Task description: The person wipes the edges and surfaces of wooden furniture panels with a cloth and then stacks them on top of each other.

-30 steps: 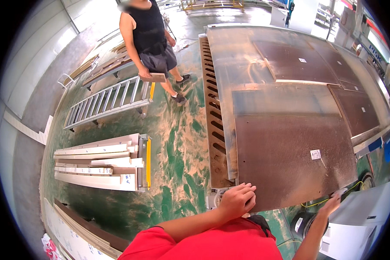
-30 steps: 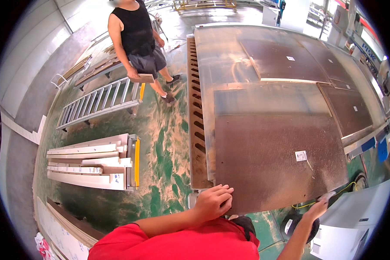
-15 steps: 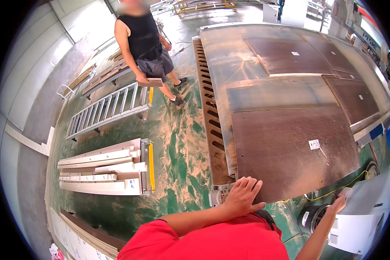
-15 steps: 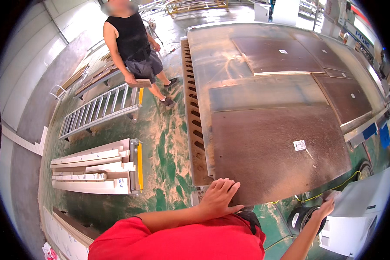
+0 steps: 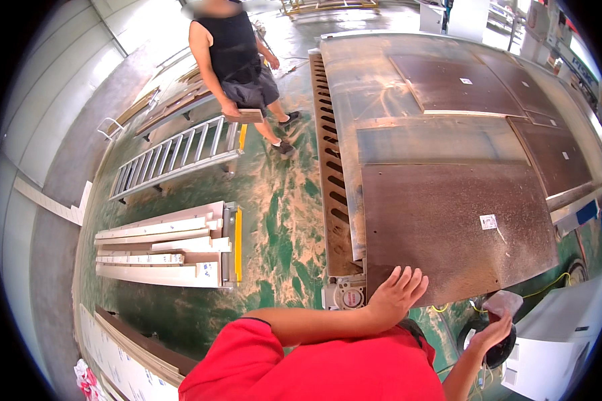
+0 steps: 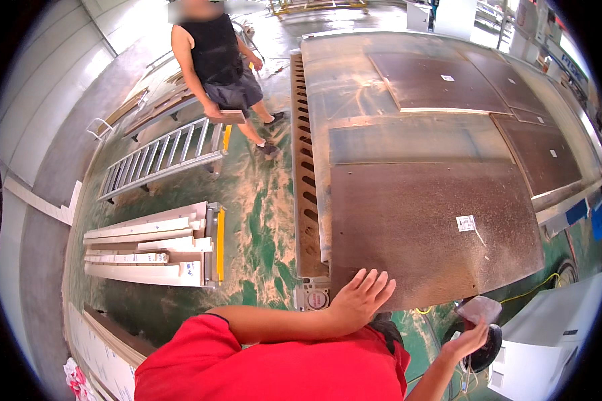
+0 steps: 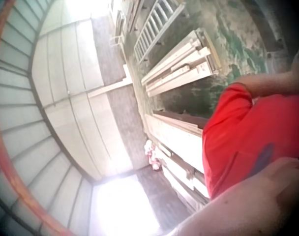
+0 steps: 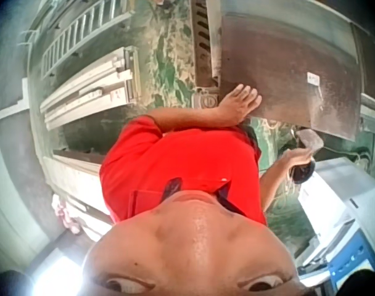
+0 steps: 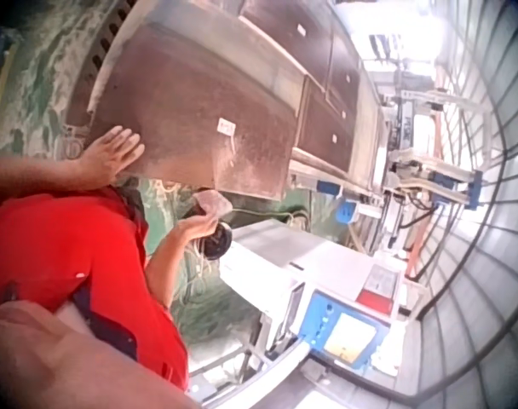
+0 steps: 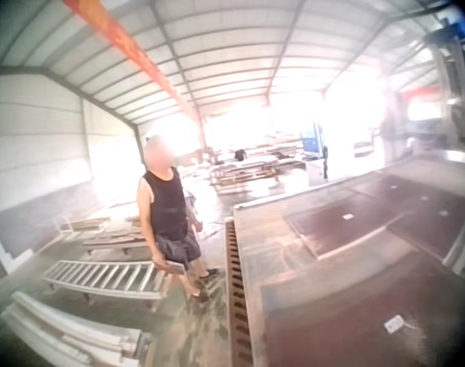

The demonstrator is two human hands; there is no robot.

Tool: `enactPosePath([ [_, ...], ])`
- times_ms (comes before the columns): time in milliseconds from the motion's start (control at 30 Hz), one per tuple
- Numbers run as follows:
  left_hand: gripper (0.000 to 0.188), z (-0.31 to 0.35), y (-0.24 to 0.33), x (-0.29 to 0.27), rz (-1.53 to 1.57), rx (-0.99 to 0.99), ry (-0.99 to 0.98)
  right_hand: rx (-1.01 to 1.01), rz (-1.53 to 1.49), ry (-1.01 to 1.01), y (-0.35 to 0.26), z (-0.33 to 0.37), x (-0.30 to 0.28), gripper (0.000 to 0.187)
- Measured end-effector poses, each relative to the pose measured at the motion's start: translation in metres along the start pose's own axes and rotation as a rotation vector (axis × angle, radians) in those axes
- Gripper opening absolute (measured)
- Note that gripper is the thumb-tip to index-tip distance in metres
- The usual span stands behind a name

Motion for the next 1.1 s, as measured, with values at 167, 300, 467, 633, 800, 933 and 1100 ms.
enactPosePath([
  [167, 0.047, -0.011, 0.011, 0.009, -0.061, 0.03, 0.055, 0.058, -0.033, 0.098, 0.013, -0.077, -0.034, 0.037],
  [300, 0.043, -0.02, 0.021, 0.012, -0.102, 0.075, 0.087, 0.219, -0.099, 0.089, 0.038, -0.122, -0.043, 0.038],
  [467, 0.034, -0.02, 0.025, 0.02, -0.116, 0.077, 0.068, 0.375, -0.154, -0.038, 0.043, -0.121, -0.011, 0.035],
  [633, 0.032, -0.02, 0.025, 0.022, -0.143, 0.141, 0.075, 0.348, -0.249, -0.126, 0.042, -0.136, 0.01, 0.037],
  [800, 0.034, -0.026, 0.023, 0.003, -0.103, 0.098, -0.016, 0.339, -0.345, -0.087, 0.016, -0.122, 0.022, 0.036],
  [933, 0.042, -0.043, 0.015, -0.036, 0.029, 0.065, -0.077, 0.213, -0.392, -0.057, -0.032, -0.112, 0.027, 0.038],
  [1100, 0.041, -0.069, 0.001, -0.112, 0.098, 0.057, -0.08, 0.088, -0.44, -0.233, -0.092, -0.122, 0.042, 0.04],
])
Point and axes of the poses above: each hand's wrist, its own z-axis away from the middle knuckle, its own x-axis out of the palm, y = z × x, the point moved 2 cm from there along -z, towards the middle knuckle, and after that the axes turned 6 degrees about z, right-handed, at the moved point
